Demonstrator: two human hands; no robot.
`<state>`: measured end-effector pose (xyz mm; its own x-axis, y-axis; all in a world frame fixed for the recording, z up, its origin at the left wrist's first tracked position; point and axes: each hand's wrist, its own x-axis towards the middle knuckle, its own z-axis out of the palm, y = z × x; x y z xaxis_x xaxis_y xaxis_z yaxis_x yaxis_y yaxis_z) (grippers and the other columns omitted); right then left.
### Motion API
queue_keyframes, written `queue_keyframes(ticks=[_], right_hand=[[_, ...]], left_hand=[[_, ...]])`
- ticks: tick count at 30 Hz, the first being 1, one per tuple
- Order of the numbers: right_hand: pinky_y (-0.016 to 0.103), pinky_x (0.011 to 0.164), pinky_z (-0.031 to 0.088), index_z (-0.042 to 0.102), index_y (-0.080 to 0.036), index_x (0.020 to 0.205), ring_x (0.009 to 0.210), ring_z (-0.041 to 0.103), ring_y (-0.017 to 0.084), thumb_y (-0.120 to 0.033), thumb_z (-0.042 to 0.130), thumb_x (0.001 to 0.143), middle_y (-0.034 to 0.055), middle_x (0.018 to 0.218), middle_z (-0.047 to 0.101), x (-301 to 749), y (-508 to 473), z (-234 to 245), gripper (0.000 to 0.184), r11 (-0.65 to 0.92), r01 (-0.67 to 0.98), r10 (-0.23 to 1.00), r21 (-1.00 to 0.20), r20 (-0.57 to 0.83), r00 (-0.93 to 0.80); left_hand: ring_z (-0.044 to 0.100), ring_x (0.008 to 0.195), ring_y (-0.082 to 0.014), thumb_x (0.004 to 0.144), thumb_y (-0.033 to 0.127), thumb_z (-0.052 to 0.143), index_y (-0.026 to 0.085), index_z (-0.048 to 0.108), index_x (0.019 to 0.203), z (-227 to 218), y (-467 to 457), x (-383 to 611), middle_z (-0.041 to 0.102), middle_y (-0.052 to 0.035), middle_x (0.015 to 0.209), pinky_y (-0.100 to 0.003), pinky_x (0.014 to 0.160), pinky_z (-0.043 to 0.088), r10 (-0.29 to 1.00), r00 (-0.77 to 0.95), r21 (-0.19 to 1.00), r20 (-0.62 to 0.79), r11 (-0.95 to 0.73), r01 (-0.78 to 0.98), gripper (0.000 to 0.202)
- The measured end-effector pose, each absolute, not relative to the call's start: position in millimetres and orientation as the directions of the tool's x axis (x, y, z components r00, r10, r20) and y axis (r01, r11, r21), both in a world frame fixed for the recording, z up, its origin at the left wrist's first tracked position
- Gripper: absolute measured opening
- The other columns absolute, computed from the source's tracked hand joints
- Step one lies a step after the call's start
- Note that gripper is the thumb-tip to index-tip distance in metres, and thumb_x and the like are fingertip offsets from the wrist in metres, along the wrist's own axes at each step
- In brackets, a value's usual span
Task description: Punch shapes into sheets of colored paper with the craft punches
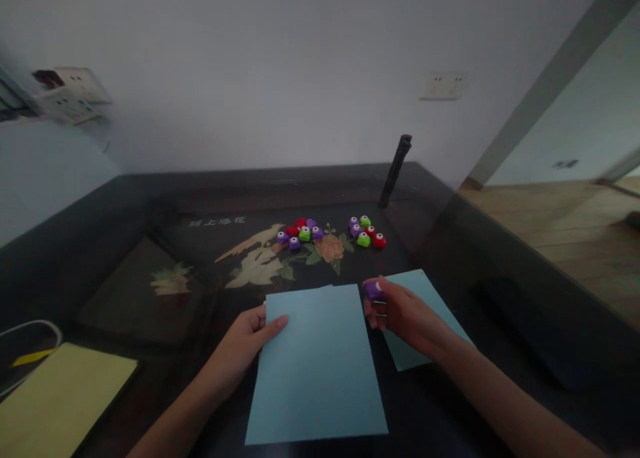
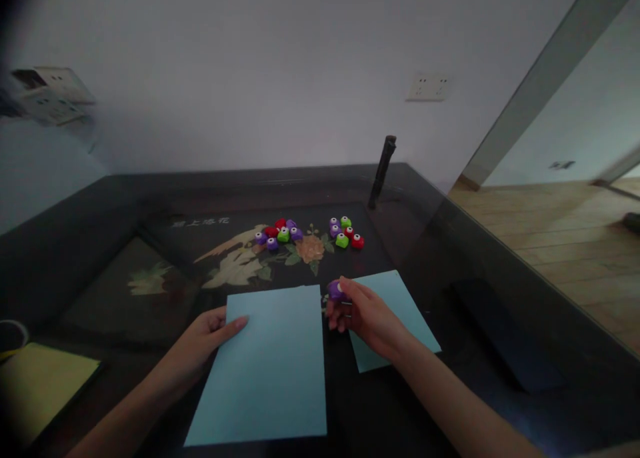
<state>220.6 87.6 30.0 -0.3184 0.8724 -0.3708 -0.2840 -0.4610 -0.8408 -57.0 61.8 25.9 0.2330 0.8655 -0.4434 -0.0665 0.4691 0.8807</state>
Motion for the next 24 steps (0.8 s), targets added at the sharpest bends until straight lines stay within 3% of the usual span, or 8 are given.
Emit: queue_keyframes(ticks=[4, 8, 17, 24], right_hand=[[0.023, 0.050, 0.041, 0.060, -0.017, 0.089, 0.060, 0.060, 0.013, -0.050, 0.072, 0.072, 0.0002, 0.070, 0.064, 219.2, 81.5, 28.7, 0.039, -0.463, -0.283, 0.871, -0.840, -0.371, -0.323], [0.024, 0.052, 0.041, 0.059, -0.017, 0.083, 0.059, 0.059, 0.013, -0.056, 0.064, 0.078, 0.0014, 0.069, 0.064, 220.5, 79.5, 29.1, 0.040, -0.424, -0.265, 0.883, -0.866, -0.329, -0.337], [0.025, 0.054, 0.041, 0.057, -0.017, 0.085, 0.057, 0.057, 0.012, -0.057, 0.057, 0.084, -0.0003, 0.067, 0.061, 220.4, 76.5, 32.9, 0.040, -0.361, -0.168, 0.889, -0.917, -0.284, -0.359], [0.024, 0.054, 0.042, 0.056, -0.017, 0.089, 0.056, 0.057, 0.011, -0.057, 0.058, 0.084, -0.0015, 0.066, 0.060, 218.9, 74.2, 33.7, 0.040, -0.339, -0.136, 0.897, -0.931, -0.276, -0.345]], left_hand=[[0.063, 0.056, -0.0159, 0.065, 0.054, 0.079, 0.012, 0.069, 0.085, 17.8, 56.0, -50.9, 0.072, -0.0058, 0.069, -0.024, 0.055, 0.050, 0.833, 0.261, 0.855, -0.488, 0.517, -0.050, 0.048], [0.064, 0.058, -0.0175, 0.064, 0.057, 0.078, 0.013, 0.068, 0.087, 16.2, 54.8, -54.6, 0.072, -0.0051, 0.068, -0.026, 0.055, 0.051, 0.840, 0.227, 0.864, -0.492, 0.503, 0.011, 0.050], [0.064, 0.057, -0.0203, 0.062, 0.060, 0.076, 0.013, 0.069, 0.078, 29.0, 55.9, -53.5, 0.071, -0.0060, 0.068, -0.028, 0.051, 0.050, 0.850, 0.154, 0.861, -0.505, 0.482, 0.162, 0.050], [0.063, 0.056, -0.0182, 0.060, 0.062, 0.077, 0.014, 0.067, 0.078, 28.3, 55.7, -54.3, 0.072, -0.0043, 0.069, -0.026, 0.051, 0.050, 0.831, 0.155, 0.844, -0.534, 0.512, 0.160, 0.052]])
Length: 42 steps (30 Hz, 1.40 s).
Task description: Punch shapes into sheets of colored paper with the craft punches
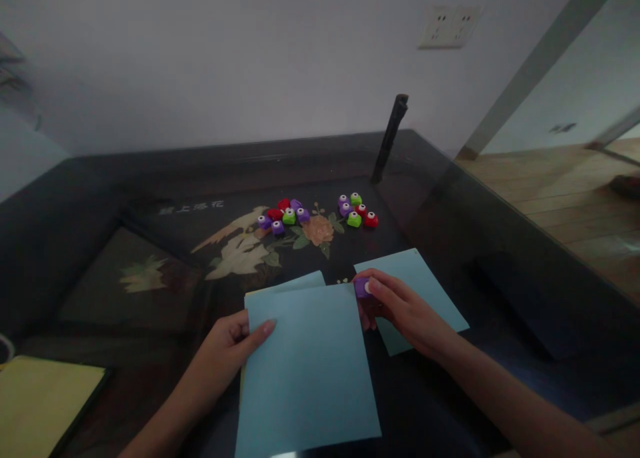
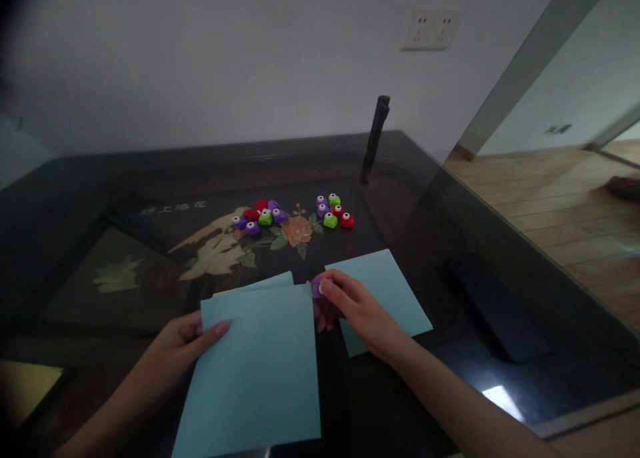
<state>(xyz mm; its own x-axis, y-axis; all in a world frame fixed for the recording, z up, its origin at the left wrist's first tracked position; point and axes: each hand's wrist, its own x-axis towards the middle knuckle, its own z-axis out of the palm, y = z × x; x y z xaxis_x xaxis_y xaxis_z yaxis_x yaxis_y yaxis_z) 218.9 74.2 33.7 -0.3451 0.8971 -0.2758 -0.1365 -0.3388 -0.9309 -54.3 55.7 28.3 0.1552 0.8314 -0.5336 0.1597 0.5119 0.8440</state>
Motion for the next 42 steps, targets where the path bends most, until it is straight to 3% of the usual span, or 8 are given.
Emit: queue_keyframes(ticks=[42], right_hand=[[0.023, 0.049, 0.038, 0.054, -0.018, 0.092, 0.053, 0.057, 0.011, -0.051, 0.055, 0.086, -0.0018, 0.065, 0.059, 217.6, 72.7, 39.4, 0.033, -0.365, -0.054, 0.882, -0.929, -0.327, -0.341]], left_hand=[[0.064, 0.057, -0.0191, 0.060, 0.061, 0.077, 0.014, 0.065, 0.078, 33.3, 55.6, -51.3, 0.070, -0.0034, 0.066, -0.027, 0.051, 0.051, 0.839, 0.142, 0.848, -0.525, 0.502, 0.172, 0.052]])
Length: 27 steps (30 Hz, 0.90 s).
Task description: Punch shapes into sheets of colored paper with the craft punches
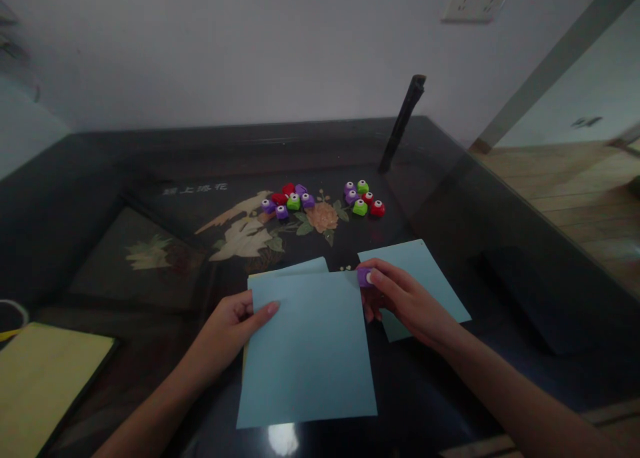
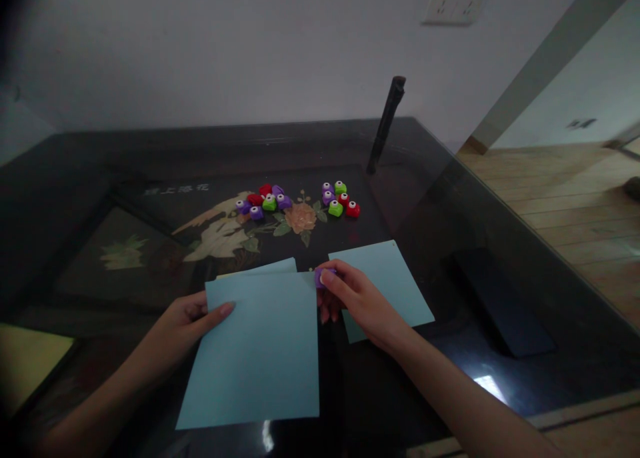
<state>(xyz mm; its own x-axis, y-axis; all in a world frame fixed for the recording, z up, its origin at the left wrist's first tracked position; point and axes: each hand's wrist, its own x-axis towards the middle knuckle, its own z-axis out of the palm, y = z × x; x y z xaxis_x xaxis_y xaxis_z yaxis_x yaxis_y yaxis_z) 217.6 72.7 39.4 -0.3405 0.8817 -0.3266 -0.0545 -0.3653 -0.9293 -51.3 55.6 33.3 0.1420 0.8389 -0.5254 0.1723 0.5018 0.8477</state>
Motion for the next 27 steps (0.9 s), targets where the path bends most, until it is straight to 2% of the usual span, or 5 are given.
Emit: queue_keyframes(ticks=[6, 11, 16, 23, 27], right_hand=[[0.023, 0.050, 0.042, 0.058, -0.019, 0.097, 0.060, 0.056, 0.012, -0.051, 0.062, 0.081, -0.0019, 0.068, 0.055, 217.1, 72.8, 37.1, 0.036, -0.352, -0.014, 0.884, -0.936, -0.327, -0.333], [0.023, 0.047, 0.042, 0.059, -0.019, 0.099, 0.053, 0.048, 0.008, -0.053, 0.064, 0.079, -0.0039, 0.072, 0.049, 214.6, 71.0, 32.5, 0.040, -0.367, 0.004, 0.881, -0.930, -0.349, -0.319], [0.023, 0.048, 0.042, 0.059, -0.019, 0.103, 0.053, 0.048, 0.007, -0.050, 0.063, 0.081, -0.0028, 0.076, 0.050, 213.6, 70.1, 31.2, 0.038, -0.372, 0.021, 0.872, -0.928, -0.357, -0.334], [0.022, 0.047, 0.039, 0.056, -0.019, 0.107, 0.052, 0.048, 0.006, -0.041, 0.071, 0.076, -0.0030, 0.078, 0.054, 215.6, 72.2, 30.7, 0.041, -0.398, 0.073, 0.858, -0.914, -0.399, -0.324], [0.023, 0.047, 0.038, 0.056, -0.019, 0.106, 0.051, 0.048, 0.007, -0.041, 0.071, 0.076, -0.0032, 0.076, 0.054, 215.5, 72.2, 30.6, 0.040, -0.391, 0.087, 0.863, -0.916, -0.398, -0.312]], left_hand=[[0.064, 0.057, -0.0199, 0.064, 0.060, 0.074, 0.014, 0.064, 0.077, 30.2, 54.8, -52.5, 0.070, -0.0043, 0.067, -0.028, 0.052, 0.051, 0.848, 0.156, 0.856, -0.507, 0.475, 0.205, 0.049], [0.063, 0.057, -0.0184, 0.065, 0.057, 0.073, 0.015, 0.064, 0.074, 32.5, 53.9, -50.0, 0.070, -0.0037, 0.067, -0.027, 0.051, 0.050, 0.840, 0.175, 0.851, -0.514, 0.473, 0.227, 0.045], [0.063, 0.057, -0.0184, 0.068, 0.054, 0.070, 0.015, 0.063, 0.075, 33.4, 54.4, -48.8, 0.069, -0.0035, 0.067, -0.027, 0.052, 0.050, 0.847, 0.173, 0.849, -0.503, 0.446, 0.283, 0.039], [0.063, 0.056, -0.0187, 0.071, 0.051, 0.067, 0.016, 0.061, 0.071, 33.7, 54.5, -50.2, 0.068, -0.0038, 0.065, -0.027, 0.051, 0.050, 0.862, 0.156, 0.843, -0.483, 0.410, 0.348, 0.036], [0.064, 0.057, -0.0197, 0.072, 0.053, 0.066, 0.016, 0.062, 0.072, 31.2, 54.2, -51.0, 0.069, -0.0036, 0.064, -0.027, 0.051, 0.050, 0.871, 0.163, 0.853, -0.463, 0.389, 0.348, 0.037]])
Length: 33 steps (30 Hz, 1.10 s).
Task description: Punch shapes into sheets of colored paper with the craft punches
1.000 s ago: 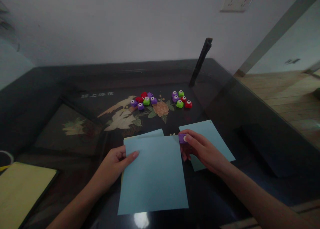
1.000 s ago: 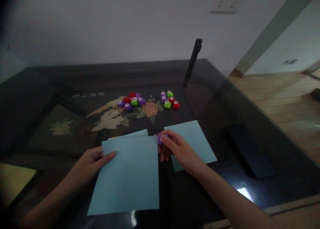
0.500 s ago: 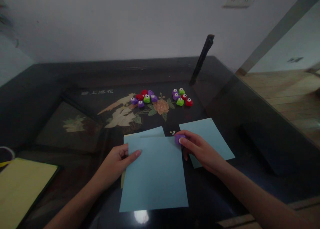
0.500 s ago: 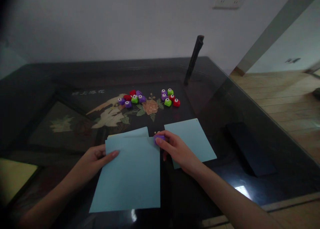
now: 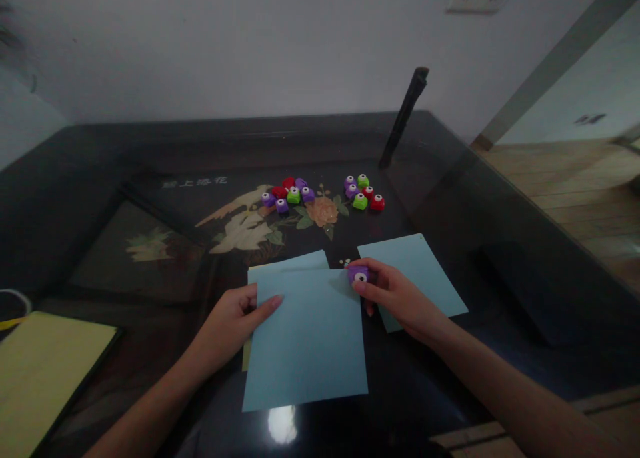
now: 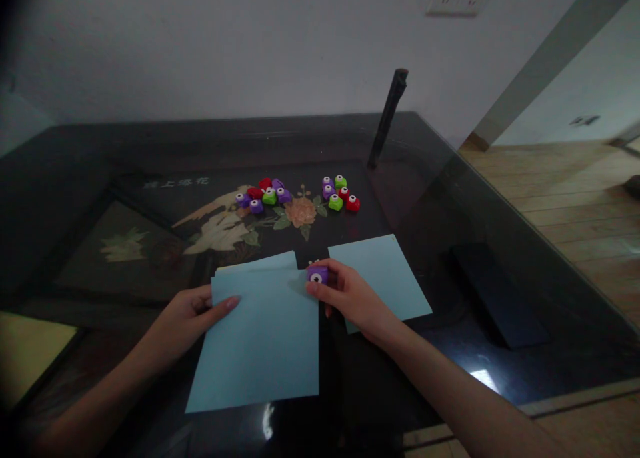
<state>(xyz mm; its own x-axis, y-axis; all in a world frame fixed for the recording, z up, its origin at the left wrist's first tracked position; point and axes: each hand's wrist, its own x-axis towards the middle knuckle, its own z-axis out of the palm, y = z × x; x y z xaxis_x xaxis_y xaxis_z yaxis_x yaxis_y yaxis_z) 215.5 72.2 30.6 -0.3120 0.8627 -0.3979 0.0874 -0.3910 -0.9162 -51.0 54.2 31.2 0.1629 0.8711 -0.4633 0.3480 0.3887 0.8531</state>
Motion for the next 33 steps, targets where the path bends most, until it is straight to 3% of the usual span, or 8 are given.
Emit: queue_keyframes(ticks=[21, 33], right_hand=[[0.024, 0.050, 0.041, 0.056, -0.021, 0.104, 0.056, 0.048, 0.009, -0.034, 0.072, 0.074, -0.0032, 0.075, 0.053, 213.8, 72.6, 33.1, 0.036, -0.379, 0.077, 0.862, -0.922, -0.383, -0.333], [0.024, 0.050, 0.042, 0.060, -0.018, 0.102, 0.056, 0.049, 0.009, -0.045, 0.066, 0.081, -0.0016, 0.075, 0.053, 214.6, 72.8, 30.0, 0.035, -0.338, 0.106, 0.875, -0.935, -0.354, -0.331]], left_hand=[[0.055, 0.050, -0.0150, 0.070, 0.050, 0.065, 0.018, 0.060, 0.064, 34.2, 55.0, -47.5, 0.061, 0.0000, 0.056, -0.023, 0.046, 0.042, 0.895, 0.148, 0.857, -0.420, 0.338, 0.389, 0.033], [0.060, 0.055, -0.0191, 0.074, 0.052, 0.063, 0.017, 0.061, 0.066, 31.3, 53.0, -49.4, 0.064, -0.0025, 0.060, -0.026, 0.049, 0.047, 0.913, 0.143, 0.845, -0.383, 0.284, 0.453, 0.035]])
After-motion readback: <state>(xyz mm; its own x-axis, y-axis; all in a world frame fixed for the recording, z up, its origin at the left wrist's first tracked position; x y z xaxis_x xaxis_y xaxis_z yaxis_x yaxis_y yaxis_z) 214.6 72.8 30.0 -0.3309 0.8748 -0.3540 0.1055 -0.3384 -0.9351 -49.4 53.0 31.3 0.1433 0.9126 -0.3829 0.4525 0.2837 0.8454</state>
